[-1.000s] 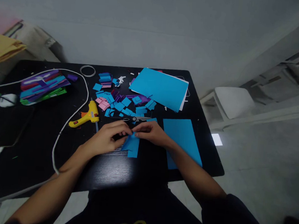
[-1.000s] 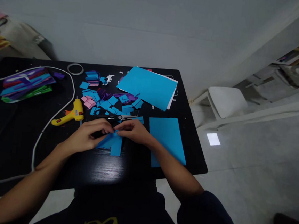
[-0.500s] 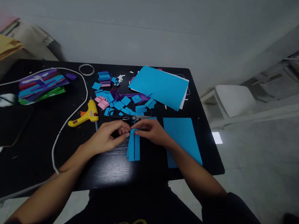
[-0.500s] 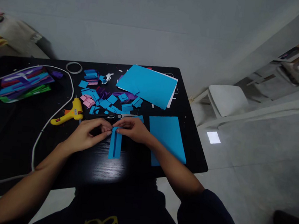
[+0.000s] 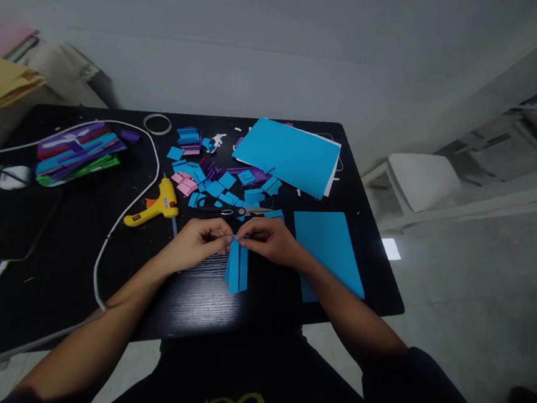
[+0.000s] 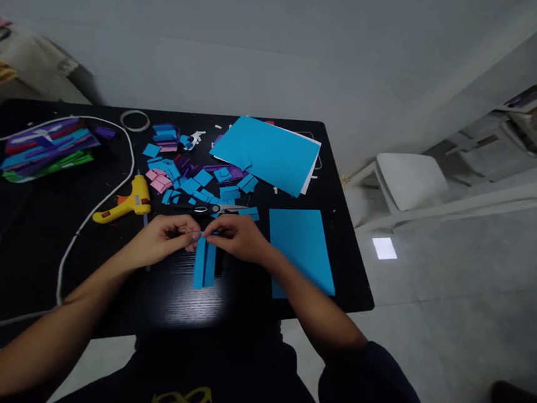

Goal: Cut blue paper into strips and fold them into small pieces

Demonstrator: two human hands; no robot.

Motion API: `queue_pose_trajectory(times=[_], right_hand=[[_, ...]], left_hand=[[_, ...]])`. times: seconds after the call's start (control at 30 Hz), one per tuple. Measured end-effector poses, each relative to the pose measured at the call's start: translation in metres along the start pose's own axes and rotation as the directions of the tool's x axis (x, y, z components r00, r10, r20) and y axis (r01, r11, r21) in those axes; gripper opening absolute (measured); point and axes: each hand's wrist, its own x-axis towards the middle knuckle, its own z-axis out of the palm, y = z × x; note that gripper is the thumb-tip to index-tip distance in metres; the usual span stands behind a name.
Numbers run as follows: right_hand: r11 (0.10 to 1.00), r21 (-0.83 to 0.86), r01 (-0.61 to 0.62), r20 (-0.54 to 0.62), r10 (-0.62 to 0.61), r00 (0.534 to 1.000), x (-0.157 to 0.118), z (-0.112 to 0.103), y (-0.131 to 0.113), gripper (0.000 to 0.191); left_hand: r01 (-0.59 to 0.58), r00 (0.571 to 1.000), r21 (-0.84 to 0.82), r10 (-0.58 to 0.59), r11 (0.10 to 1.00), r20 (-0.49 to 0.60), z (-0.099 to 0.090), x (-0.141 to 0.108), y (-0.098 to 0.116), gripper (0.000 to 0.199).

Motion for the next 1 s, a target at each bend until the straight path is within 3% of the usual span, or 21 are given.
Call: queue_pose_trajectory(times=[0.5, 0.83, 1.0], right_hand=[[1.0, -0.012, 0.026, 0.006, -0.026, 1.0, -0.0001, -0.0026, 0.0016, 0.011], [0.998, 0.057, -0.032, 0.006, 0.032, 0.999, 0.0004, -0.0035, 0.0033, 0.021], [0.993, 0.077, -0.09, -0.015, 0.092, 0.996, -0.0001, -0.0025, -0.0014, 0.021]], left_hand=[[0.0, 0.999, 0.042, -0.002, 0.999, 0.041, -0.0018, 0.0001, 0.0, 0.019], [-0.02, 0.995, 0.058, 0.014, 0.998, 0.101, -0.0023, 0.0003, -0.0012, 0.023], [-0.051, 0.997, 0.131, 0.043, 0.99, 0.068, -0.0017, -0.0004, 0.0021, 0.019]])
